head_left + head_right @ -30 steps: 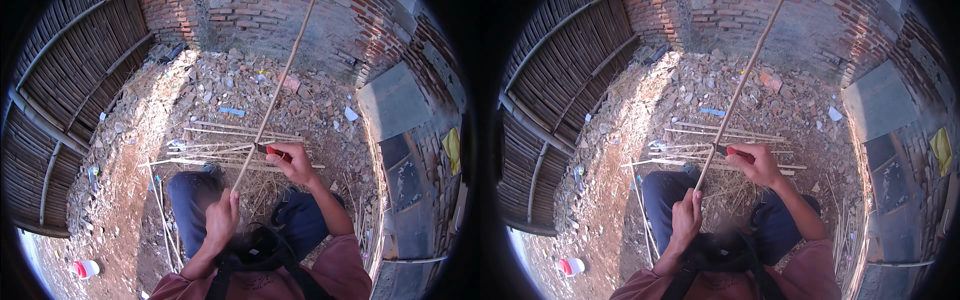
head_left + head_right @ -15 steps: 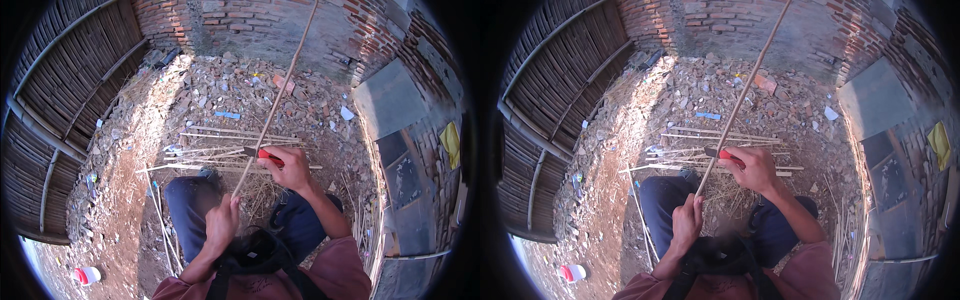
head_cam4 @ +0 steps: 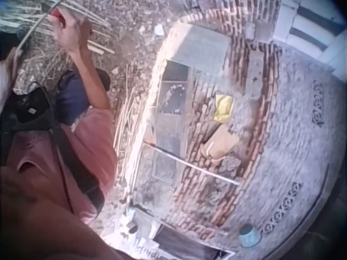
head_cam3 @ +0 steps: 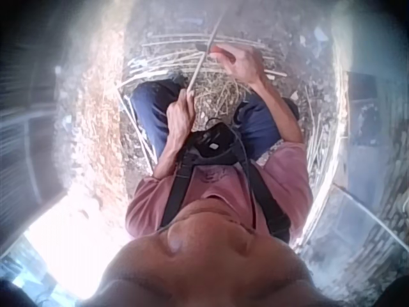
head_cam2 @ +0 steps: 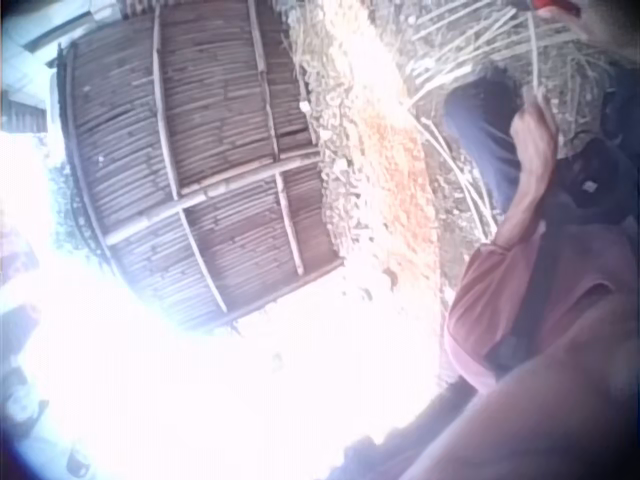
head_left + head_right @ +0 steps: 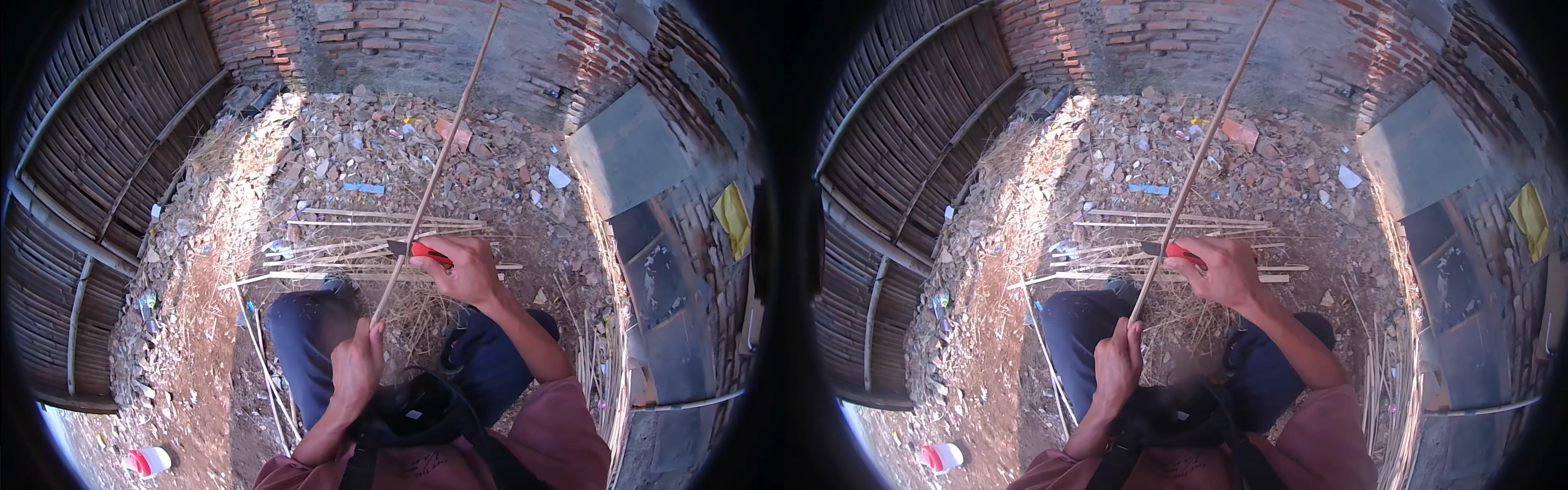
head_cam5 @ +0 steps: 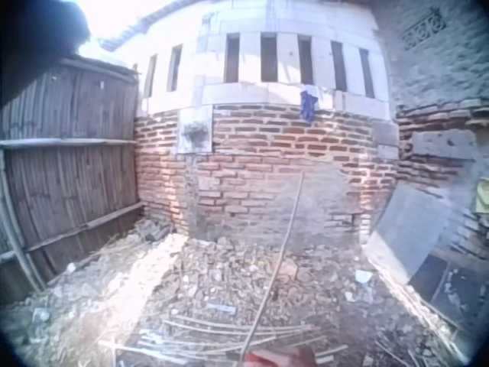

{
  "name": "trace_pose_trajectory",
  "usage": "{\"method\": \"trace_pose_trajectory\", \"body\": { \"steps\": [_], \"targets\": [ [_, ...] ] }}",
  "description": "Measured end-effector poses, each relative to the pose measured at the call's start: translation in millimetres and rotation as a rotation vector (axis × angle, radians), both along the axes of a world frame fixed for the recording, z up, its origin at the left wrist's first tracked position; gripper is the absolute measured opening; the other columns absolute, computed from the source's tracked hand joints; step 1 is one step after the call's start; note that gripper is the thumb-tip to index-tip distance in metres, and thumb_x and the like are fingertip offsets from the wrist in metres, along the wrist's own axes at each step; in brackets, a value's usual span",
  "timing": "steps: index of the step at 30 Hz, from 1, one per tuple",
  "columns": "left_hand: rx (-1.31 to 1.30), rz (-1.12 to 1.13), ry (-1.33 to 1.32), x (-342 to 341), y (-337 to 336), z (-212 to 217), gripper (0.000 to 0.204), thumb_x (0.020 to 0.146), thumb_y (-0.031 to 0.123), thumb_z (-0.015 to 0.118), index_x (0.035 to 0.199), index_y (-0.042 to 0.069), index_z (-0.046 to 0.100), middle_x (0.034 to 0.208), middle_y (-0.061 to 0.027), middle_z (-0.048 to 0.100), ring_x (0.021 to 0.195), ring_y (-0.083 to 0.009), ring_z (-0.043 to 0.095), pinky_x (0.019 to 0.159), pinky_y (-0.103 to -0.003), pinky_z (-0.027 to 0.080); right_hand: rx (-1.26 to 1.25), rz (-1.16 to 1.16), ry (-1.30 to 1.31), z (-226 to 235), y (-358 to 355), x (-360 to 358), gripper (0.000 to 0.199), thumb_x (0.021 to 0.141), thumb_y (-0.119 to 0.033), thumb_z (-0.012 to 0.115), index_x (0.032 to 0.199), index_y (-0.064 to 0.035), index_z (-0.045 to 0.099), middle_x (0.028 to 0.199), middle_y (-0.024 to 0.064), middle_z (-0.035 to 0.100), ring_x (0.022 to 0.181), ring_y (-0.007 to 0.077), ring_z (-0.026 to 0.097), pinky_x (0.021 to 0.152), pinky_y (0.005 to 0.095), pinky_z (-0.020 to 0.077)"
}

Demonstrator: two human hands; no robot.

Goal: The person shaves and tapers the end of a thin wood strip with a utility knife while sitting on the ground.

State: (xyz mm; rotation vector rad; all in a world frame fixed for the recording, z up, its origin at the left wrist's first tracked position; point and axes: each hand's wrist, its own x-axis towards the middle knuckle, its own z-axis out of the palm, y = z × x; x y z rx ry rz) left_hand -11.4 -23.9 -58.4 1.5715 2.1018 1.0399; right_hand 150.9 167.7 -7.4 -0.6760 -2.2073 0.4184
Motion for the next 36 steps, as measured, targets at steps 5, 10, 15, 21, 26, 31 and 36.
{"method": "trace_pose_trajectory", "body": {
  "steps": [5,10,15,21,26,31,36],
  "targets": [
    [-0.017,-0.008,0.010,-1.5,1.3,3.3,0.026,0.111,0.022,0.052,0.095,0.002,0.056,0.059,-0.0228,0.055,0.056,-0.0461,0.061,0.051,-0.054,0.042,0.022,-0.018,-0.003,2.0,1.0,1.0,0.024,0.093,-0.029,0.080,0.102,-0.0075,0.079,0.085,0.0097,0.079,0.068,0.0234,0.076,0.059,0.0353,0.0565],
    [-0.022,-0.052,0.037,2.2,-26.7,-11.9,0.025,0.110,0.021,0.055,0.093,0.002,0.055,0.058,-0.0227,0.056,0.058,-0.0471,0.061,0.051,-0.054,0.042,-0.176,-0.335,0.076,33.8,73.7,45.6,0.029,0.099,-0.030,0.074,0.108,-0.0025,0.077,0.074,0.0126,0.073,0.061,0.0181,0.070,0.058,0.0336,0.0510],
    [-0.038,-0.076,-0.033,1.6,-23.7,-7.7,0.023,0.109,0.021,0.056,0.094,0.003,0.054,0.057,-0.0230,0.056,0.057,-0.0478,0.061,0.051,-0.056,0.043,-0.131,-0.314,0.160,5.5,91.6,57.3,0.031,0.100,-0.031,0.073,0.108,-0.0005,0.076,0.069,0.0090,0.069,0.059,0.0150,0.059,0.057,0.0328,0.0455],
    [-0.062,-0.082,-0.095,-2.4,-28.4,-4.8,0.031,0.113,0.026,0.045,0.095,0.002,0.055,0.058,-0.0218,0.054,0.058,-0.0472,0.061,0.055,-0.055,0.043,-0.199,-0.236,0.123,9.2,91.3,61.1,0.032,0.100,-0.030,0.073,0.109,0.0002,0.075,0.070,0.0073,0.066,0.062,0.0109,0.055,0.059,0.0311,0.0436],
    [-0.045,-0.095,-0.186,-5.4,-29.7,-7.1,0.040,0.115,0.028,0.040,0.091,0.000,0.055,0.059,-0.0190,0.049,0.054,-0.0421,0.057,0.055,-0.049,0.041,-0.233,-0.201,0.099,8.2,91.0,64.6,0.032,0.101,-0.031,0.072,0.109,0.0005,0.075,0.071,0.0023,0.063,0.064,0.0081,0.051,0.059,0.0288,0.0408],
    [-0.059,-0.136,-0.379,-7.7,-30.6,-2.9,0.031,0.112,0.022,0.050,0.090,-0.001,0.053,0.063,-0.0232,0.050,0.057,-0.0460,0.055,0.056,-0.050,0.041,-0.439,-0.067,0.223,-5.9,93.5,69.8,0.031,0.102,-0.028,0.071,0.110,0.0013,0.074,0.073,-0.0025,0.064,0.065,0.0041,0.048,0.059,0.0259,0.0379],
    [-0.076,-0.138,-0.427,-8.4,-26.9,0.5,0.030,0.111,0.022,0.052,0.092,-0.001,0.056,0.062,-0.0213,0.050,0.055,-0.0410,0.053,0.056,-0.047,0.040,-0.334,0.005,0.125,-11.9,73.4,59.8,0.025,0.100,-0.022,0.074,0.110,0.0006,0.074,0.073,0.0013,0.064,0.064,0.0052,0.052,0.057,0.0266,0.0400]
  ]
}}
